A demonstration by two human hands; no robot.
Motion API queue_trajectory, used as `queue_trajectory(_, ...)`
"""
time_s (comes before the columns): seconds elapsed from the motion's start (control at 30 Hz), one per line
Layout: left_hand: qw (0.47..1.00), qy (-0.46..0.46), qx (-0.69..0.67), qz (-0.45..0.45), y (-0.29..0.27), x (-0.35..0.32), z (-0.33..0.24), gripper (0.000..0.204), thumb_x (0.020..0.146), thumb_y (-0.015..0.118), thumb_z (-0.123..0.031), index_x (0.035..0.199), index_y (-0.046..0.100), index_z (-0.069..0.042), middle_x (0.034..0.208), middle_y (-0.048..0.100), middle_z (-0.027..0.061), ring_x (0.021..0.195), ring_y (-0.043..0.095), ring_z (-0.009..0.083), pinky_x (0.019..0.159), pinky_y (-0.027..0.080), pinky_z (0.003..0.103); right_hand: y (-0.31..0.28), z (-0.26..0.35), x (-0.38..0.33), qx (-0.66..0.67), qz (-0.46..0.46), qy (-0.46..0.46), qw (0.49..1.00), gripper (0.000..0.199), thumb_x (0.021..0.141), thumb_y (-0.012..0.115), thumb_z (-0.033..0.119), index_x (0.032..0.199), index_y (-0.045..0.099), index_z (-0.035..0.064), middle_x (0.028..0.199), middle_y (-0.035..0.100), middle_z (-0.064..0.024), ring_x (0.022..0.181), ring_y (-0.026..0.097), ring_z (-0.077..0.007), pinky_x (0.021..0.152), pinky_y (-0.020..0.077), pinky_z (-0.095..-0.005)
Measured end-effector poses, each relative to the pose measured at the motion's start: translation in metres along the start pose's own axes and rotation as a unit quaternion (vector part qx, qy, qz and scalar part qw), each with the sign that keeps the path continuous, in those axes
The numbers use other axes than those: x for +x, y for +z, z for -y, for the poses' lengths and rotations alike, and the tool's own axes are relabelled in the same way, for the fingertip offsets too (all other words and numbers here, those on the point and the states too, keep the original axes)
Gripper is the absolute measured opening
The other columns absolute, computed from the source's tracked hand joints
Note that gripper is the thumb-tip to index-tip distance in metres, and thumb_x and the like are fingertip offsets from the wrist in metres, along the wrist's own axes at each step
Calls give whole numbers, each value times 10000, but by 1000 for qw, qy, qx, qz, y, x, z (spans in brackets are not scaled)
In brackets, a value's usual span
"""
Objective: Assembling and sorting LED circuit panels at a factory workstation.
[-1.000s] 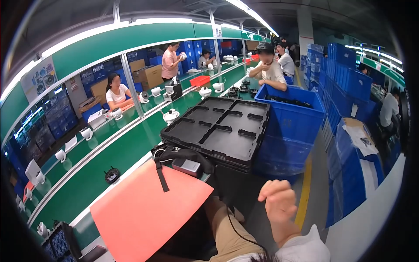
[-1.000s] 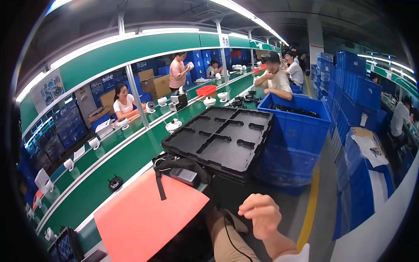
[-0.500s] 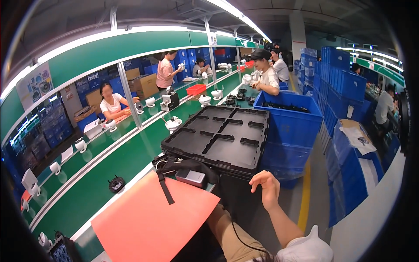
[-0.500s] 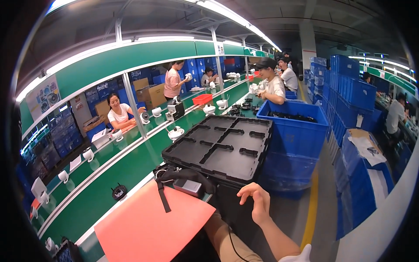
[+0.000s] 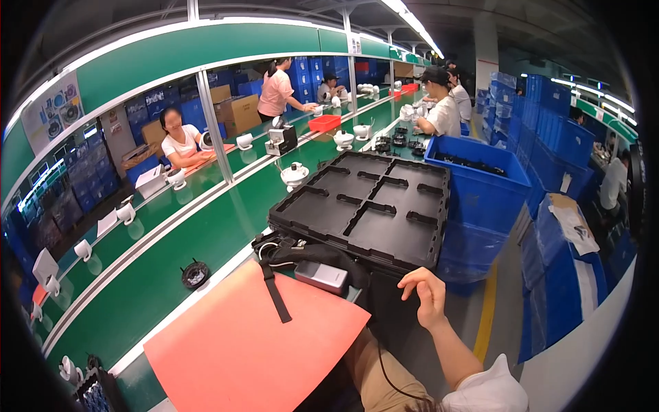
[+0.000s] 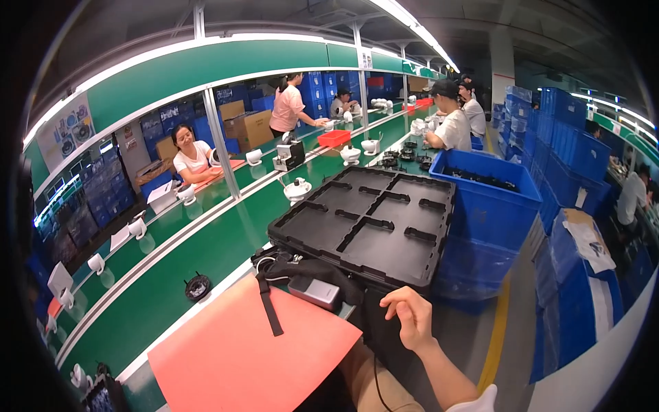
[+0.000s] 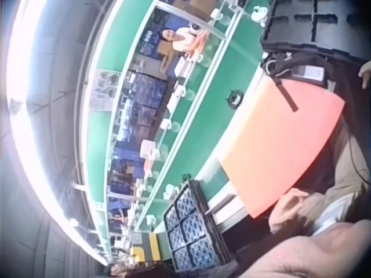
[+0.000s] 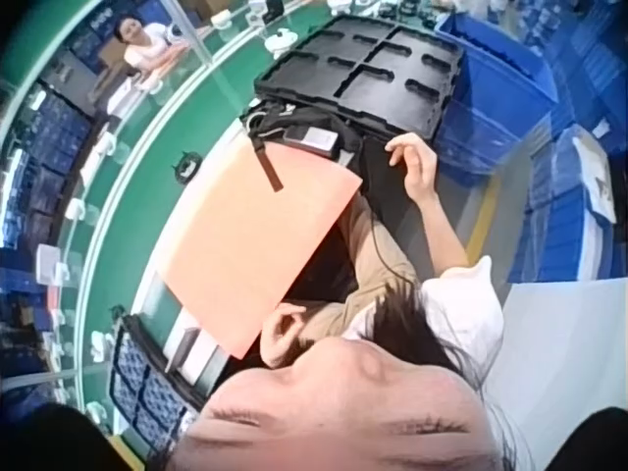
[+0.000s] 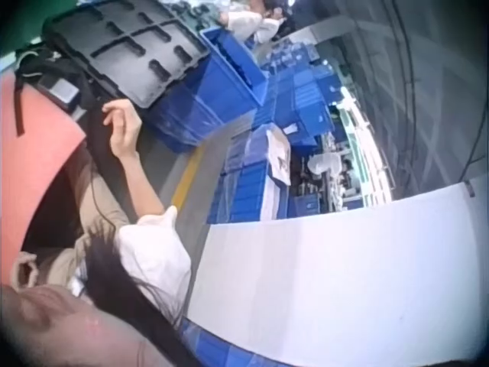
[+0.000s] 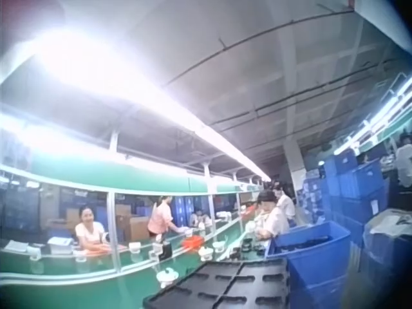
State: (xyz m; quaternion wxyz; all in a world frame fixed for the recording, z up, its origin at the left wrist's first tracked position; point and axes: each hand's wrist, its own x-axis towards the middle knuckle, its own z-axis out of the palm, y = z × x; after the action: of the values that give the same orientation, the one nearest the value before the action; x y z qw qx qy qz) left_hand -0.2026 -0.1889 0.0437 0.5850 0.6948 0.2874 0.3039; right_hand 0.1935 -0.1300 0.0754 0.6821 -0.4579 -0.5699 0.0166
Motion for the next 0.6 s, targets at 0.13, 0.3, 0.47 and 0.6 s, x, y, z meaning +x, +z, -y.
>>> queue_trajectory(0.13,985,-22,-10,-172,-17,-1,9,188,896,567,-2,1083,574,22,936,571,87,819,539,148,751,438,262,7,-13,4,1,5,25,1000,373,992,381,277,882,579,-19,824,604,-125,575,555,-130,582,436,-242)
queue_trajectory(0.3,923,16,140,-357,-21,31,-1,174,911,553,-56,1069,597,3,883,612,92,849,573,207,788,457,298,36,-12,-3,9,2,-7,1000,214,945,452,134,908,592,-23,850,617,-102,613,574,-123,591,456,-237)
queue_trajectory(0.47,833,37,424,-353,-26,63,33,266,876,591,-117,1125,599,-23,1118,567,188,1067,522,341,939,408,415,57,-19,-15,-44,-48,-70,995,127,895,507,89,914,583,-11,864,610,-123,606,580,-141,576,471,-254)
queue_trajectory(0.6,794,-10,507,-336,-16,68,43,306,875,605,-192,1168,608,-103,1211,523,197,1141,468,370,988,359,472,60,-27,-29,-53,-79,-54,994,149,909,483,111,944,561,-11,901,587,-132,650,569,-147,624,464,-259)
